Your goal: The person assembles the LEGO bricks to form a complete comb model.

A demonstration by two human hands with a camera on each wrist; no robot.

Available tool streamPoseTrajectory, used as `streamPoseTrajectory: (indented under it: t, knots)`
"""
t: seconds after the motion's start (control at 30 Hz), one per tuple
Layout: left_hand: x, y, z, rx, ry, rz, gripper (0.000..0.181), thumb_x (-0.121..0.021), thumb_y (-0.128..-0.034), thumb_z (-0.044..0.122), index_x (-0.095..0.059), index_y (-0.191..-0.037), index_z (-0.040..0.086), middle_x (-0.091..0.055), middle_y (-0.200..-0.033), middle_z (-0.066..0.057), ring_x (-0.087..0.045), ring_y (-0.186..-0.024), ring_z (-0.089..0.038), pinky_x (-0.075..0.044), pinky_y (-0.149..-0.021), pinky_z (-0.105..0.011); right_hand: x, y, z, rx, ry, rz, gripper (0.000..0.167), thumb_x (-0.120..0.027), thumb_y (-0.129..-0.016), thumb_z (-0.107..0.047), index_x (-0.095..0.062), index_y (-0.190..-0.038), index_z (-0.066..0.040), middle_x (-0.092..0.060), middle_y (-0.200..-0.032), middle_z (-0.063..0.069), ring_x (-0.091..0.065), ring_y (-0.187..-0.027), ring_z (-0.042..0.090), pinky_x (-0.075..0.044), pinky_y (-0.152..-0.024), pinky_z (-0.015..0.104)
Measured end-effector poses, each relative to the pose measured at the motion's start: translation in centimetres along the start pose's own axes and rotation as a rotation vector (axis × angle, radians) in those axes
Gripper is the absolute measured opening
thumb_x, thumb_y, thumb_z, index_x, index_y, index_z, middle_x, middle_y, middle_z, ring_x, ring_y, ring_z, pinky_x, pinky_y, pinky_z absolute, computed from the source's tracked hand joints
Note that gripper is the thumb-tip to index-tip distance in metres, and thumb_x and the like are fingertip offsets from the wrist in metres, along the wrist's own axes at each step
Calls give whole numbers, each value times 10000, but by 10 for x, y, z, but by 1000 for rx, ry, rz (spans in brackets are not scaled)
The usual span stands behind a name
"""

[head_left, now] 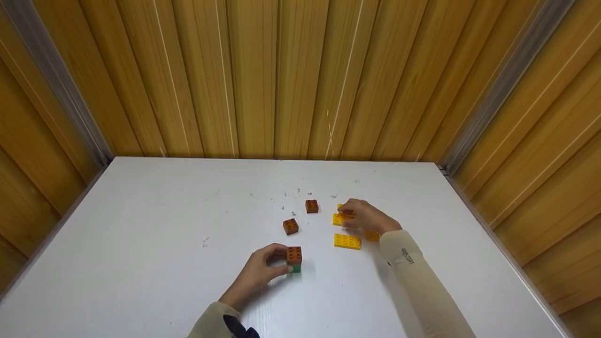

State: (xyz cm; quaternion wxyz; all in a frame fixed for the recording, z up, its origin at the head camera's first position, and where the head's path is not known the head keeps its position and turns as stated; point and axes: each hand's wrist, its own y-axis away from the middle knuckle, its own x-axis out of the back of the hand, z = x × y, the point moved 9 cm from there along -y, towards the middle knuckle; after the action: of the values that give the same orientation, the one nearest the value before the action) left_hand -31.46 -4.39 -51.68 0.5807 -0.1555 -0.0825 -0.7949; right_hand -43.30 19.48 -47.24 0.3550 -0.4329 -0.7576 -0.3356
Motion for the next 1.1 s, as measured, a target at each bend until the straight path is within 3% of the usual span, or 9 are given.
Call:
streamPoseTrajectory:
  t: [0.3,0.5,0.73,1.1]
  knots:
    - [0,-1,0,-23,-13,-4,401,-753,-824,215,-616,-1193,138,-660,-1175,-23,-607,-1124,-221,-472,-996,-415,1,2,1,46,18,12,407,-678,-892,-132,-590,-1284,-63,-586,-1194,64,-515,-1098,231,-419,-1042,449]
    - [0,0,-2,-6,-5,-1,406,-759,-816,213,-616,-1191,148,-657,-1171,-15,-598,-1133,-224,-456,-1012,-439,-4,-1,7,-1,48,12,397,-681,-897,-190,-602,-1281,-123,-571,-1284,34,-488,-1217,235,-353,-1114,485]
    - [0,0,-2,-8,0,2,403,-756,-817,204,-619,-1192,149,-662,-1161,-15,-601,-1126,-220,-457,-1009,-441,-7,-4,5,0,58,5,375,-685,-894,-206,-626,-1258,-140,-575,-1227,6,-494,-1141,207,-378,-1096,464]
    - [1,0,-2,-17,20,0,389,-757,-815,202,-626,-1179,162,-666,-1149,-6,-601,-1120,-209,-458,-1008,-426,-13,-6,9,-4,13,-18,388,-694,-886,-205,-631,-1267,-161,-546,-1267,2,-479,-1172,201,-367,-1100,457]
